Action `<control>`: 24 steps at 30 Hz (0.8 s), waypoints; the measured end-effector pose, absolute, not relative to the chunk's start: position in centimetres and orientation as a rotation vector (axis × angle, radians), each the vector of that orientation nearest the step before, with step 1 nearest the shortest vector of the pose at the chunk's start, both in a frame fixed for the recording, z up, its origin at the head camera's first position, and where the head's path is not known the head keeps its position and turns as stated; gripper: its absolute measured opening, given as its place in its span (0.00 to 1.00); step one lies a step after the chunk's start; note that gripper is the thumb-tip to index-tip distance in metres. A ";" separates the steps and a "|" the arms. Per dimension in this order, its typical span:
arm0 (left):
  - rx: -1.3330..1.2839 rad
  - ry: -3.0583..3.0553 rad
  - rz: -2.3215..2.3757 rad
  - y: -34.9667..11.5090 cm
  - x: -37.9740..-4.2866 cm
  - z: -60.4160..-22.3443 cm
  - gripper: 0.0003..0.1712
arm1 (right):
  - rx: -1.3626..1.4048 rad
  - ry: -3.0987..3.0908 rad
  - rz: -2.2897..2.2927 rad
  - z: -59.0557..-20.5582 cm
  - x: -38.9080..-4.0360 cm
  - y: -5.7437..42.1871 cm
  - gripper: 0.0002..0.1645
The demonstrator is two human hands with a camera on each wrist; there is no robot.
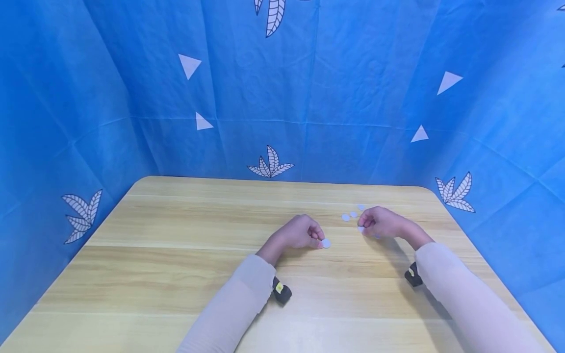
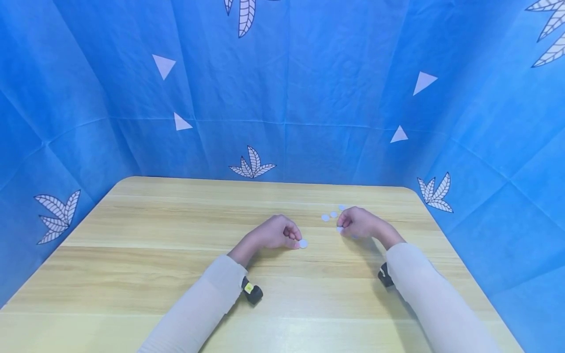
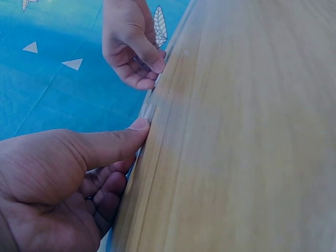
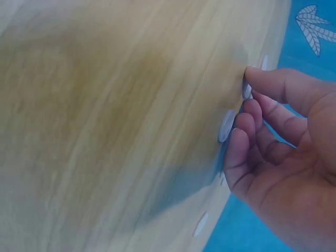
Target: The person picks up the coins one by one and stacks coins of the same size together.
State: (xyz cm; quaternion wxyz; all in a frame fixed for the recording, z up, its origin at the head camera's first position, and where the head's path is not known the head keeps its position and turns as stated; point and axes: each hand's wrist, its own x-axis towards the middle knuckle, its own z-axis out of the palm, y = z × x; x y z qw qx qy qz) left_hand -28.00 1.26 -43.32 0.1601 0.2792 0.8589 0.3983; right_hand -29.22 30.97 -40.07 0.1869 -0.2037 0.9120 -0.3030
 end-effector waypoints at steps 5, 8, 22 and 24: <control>0.790 2.452 1.139 1.2 -27.9 -43.3 0.04 | -0.580 2.549 -0.845 -39.8 -29.0 30.6 0.09; 0.785 2.447 1.145 1.2 -27.8 -43.2 0.04 | -0.572 2.568 -0.848 -39.8 -28.9 30.5 0.10; 0.792 2.441 1.149 1.3 -27.8 -43.2 0.04 | -0.648 2.579 -1.038 -39.7 -28.0 31.1 0.08; 0.790 2.437 1.153 1.2 -27.8 -43.2 0.04 | -0.643 2.591 -1.035 -39.5 -27.9 31.0 0.08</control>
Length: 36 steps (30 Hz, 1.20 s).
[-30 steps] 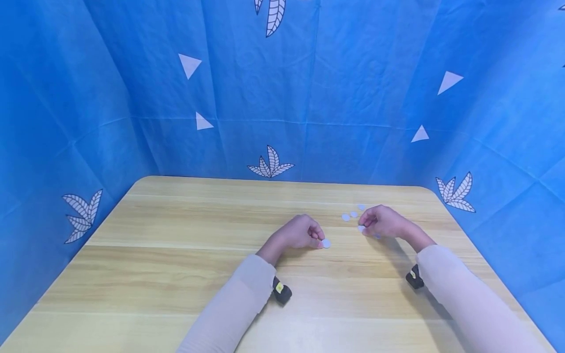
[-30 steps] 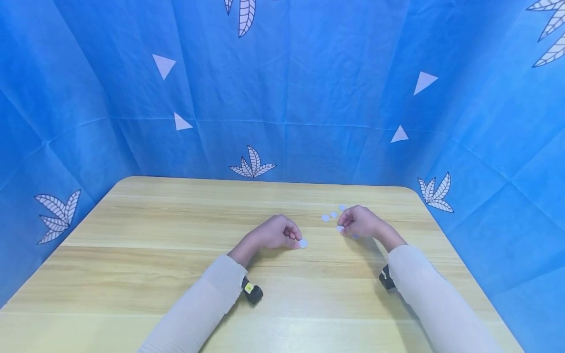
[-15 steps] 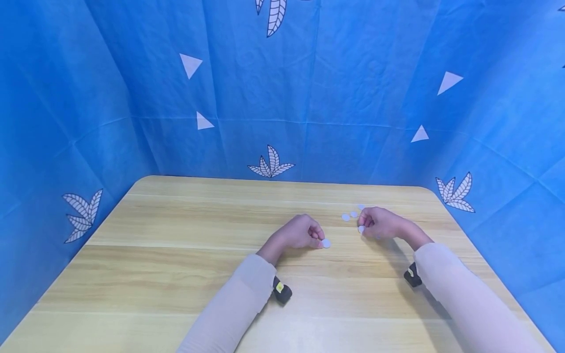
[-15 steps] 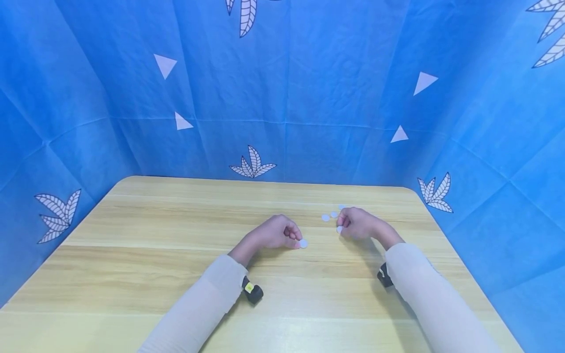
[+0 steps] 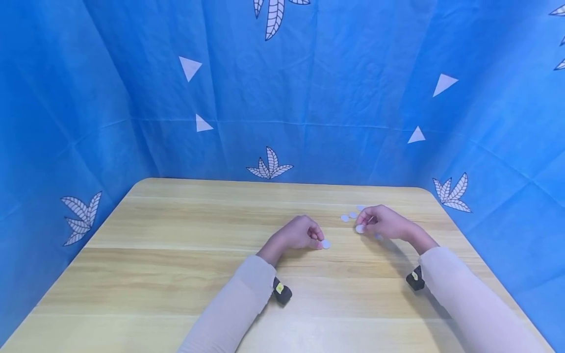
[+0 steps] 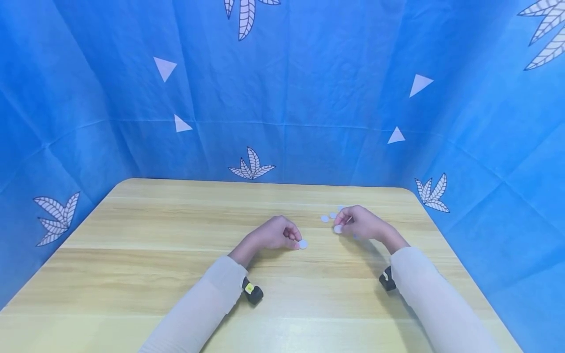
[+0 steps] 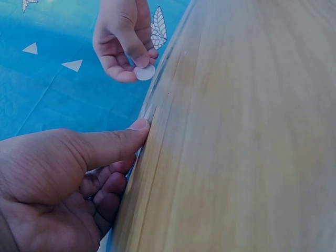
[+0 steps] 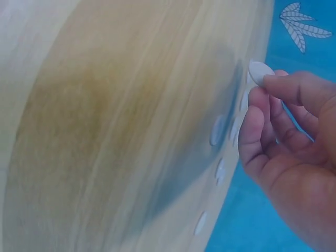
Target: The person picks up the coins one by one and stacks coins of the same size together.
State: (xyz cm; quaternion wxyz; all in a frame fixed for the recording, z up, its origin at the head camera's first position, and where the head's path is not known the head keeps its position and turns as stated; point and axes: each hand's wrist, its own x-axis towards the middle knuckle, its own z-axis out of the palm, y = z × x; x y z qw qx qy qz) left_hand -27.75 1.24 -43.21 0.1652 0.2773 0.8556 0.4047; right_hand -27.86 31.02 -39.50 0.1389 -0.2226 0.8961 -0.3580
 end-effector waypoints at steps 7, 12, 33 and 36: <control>0.802 2.456 1.138 1.2 -27.8 -43.4 0.04 | -0.655 2.629 -1.030 -39.1 -27.5 30.6 0.09; 0.807 2.461 1.130 1.2 -27.8 -43.4 0.05 | -0.651 2.634 -1.049 -39.1 -27.2 30.3 0.08; 0.766 2.456 1.147 1.3 -27.8 -43.2 0.04 | -0.559 2.545 -1.206 -40.7 -26.1 28.9 0.09; 0.775 2.459 1.145 1.3 -27.8 -43.2 0.04 | -0.536 2.539 -1.212 -40.9 -26.0 28.7 0.10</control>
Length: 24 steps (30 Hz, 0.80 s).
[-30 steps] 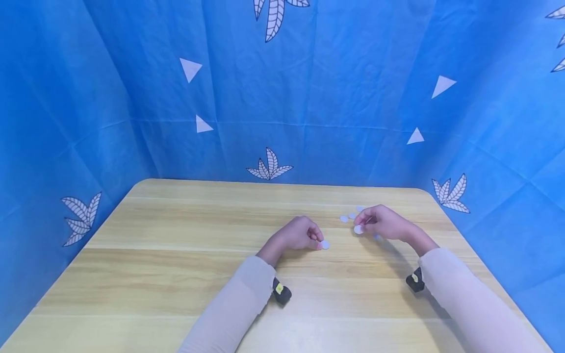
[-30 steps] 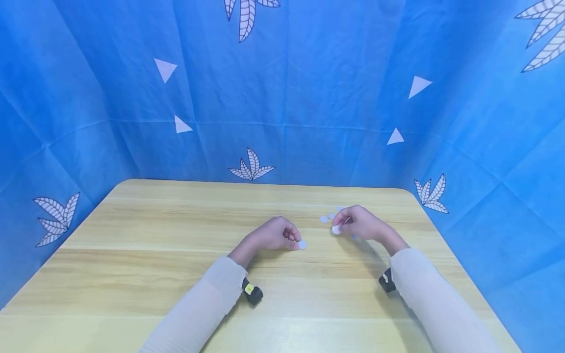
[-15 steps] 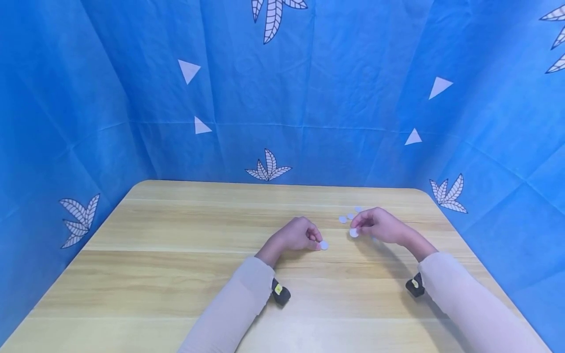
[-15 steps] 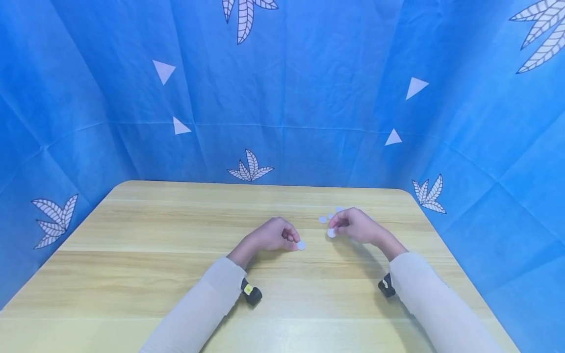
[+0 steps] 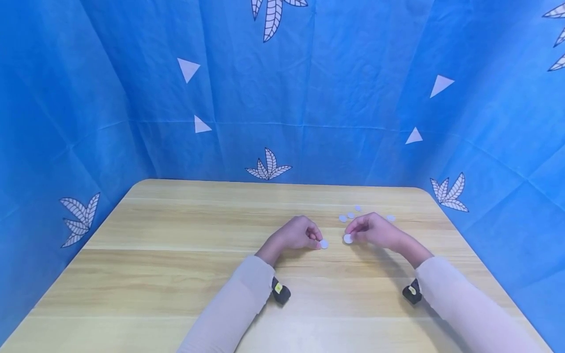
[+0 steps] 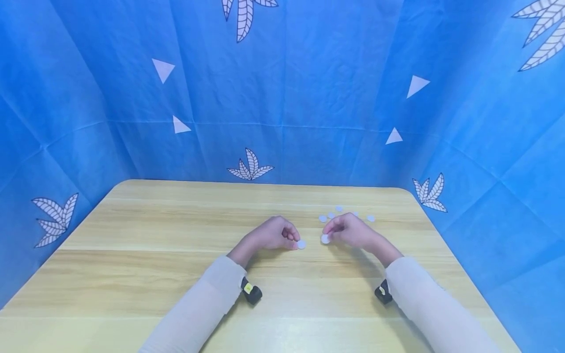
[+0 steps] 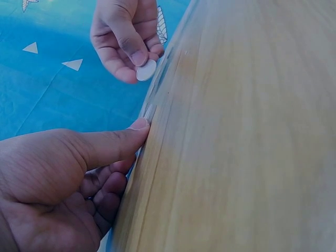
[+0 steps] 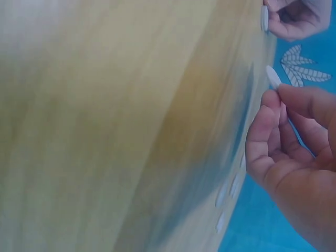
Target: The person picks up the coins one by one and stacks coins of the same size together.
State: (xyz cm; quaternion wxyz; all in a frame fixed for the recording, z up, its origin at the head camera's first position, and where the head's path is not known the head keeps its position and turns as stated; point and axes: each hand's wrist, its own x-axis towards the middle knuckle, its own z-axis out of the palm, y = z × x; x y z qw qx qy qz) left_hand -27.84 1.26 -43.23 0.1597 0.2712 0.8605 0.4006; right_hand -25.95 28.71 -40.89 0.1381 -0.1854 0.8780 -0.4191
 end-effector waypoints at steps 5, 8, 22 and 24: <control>0.809 2.456 1.143 1.2 -28.0 -43.3 0.04 | -0.490 2.515 -1.261 -41.2 -25.7 28.2 0.12; 0.823 2.455 1.139 1.2 -28.1 -43.4 0.04 | -0.463 2.500 -1.296 -41.2 -25.5 27.7 0.12; 0.820 2.445 1.148 1.2 -28.2 -43.6 0.04 | -0.294 2.522 -1.378 -41.3 -24.4 24.7 0.13; 0.820 2.445 1.143 1.2 -28.2 -43.6 0.04 | -0.287 2.533 -1.374 -41.3 -24.4 24.4 0.13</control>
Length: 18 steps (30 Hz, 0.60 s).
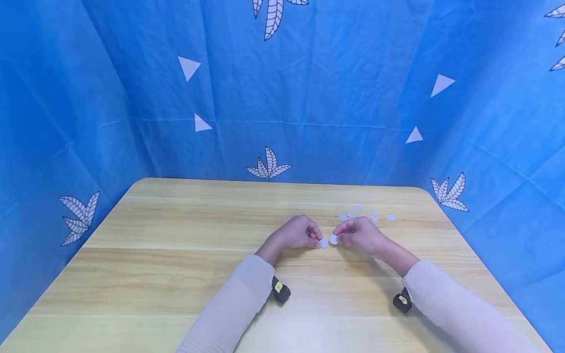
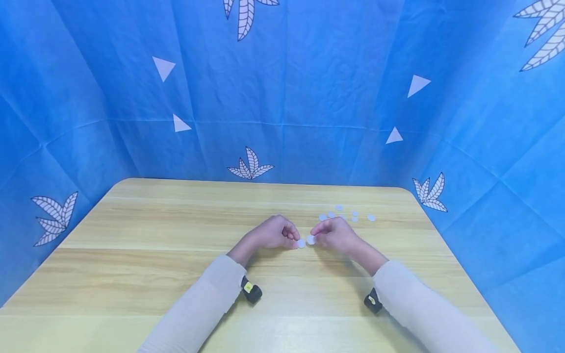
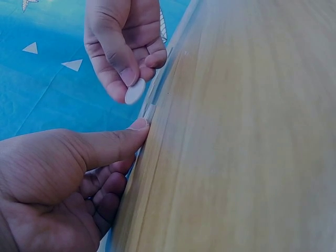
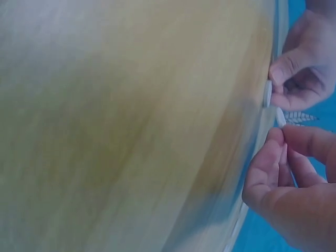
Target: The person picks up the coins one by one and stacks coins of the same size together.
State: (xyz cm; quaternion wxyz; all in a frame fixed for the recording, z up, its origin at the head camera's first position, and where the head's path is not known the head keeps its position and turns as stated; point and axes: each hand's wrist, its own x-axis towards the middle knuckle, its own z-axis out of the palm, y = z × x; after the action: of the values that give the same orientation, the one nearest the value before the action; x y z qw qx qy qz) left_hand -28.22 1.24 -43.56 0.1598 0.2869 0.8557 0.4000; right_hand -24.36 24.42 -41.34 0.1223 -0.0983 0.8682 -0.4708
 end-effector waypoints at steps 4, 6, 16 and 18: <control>0.819 2.450 1.131 1.3 -28.2 -43.5 0.04 | -0.246 2.541 -1.385 -41.5 -24.3 23.9 0.12; 0.822 2.456 1.123 1.3 -28.3 -43.5 0.04 | -0.227 2.540 -1.392 -41.6 -24.3 23.6 0.12; 0.850 2.460 1.125 1.2 -28.3 -43.4 0.05 | -0.155 2.486 -1.433 -41.8 -23.9 22.5 0.11; 0.852 2.461 1.124 1.2 -28.2 -43.4 0.05 | -0.159 2.490 -1.425 -41.8 -23.9 22.4 0.10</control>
State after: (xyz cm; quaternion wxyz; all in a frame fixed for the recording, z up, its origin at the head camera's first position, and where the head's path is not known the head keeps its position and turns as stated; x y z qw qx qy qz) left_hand -28.24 1.20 -43.36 0.1518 0.2970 0.8575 0.3916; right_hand -23.89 22.36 -41.79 0.1336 -0.0550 0.8588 -0.4915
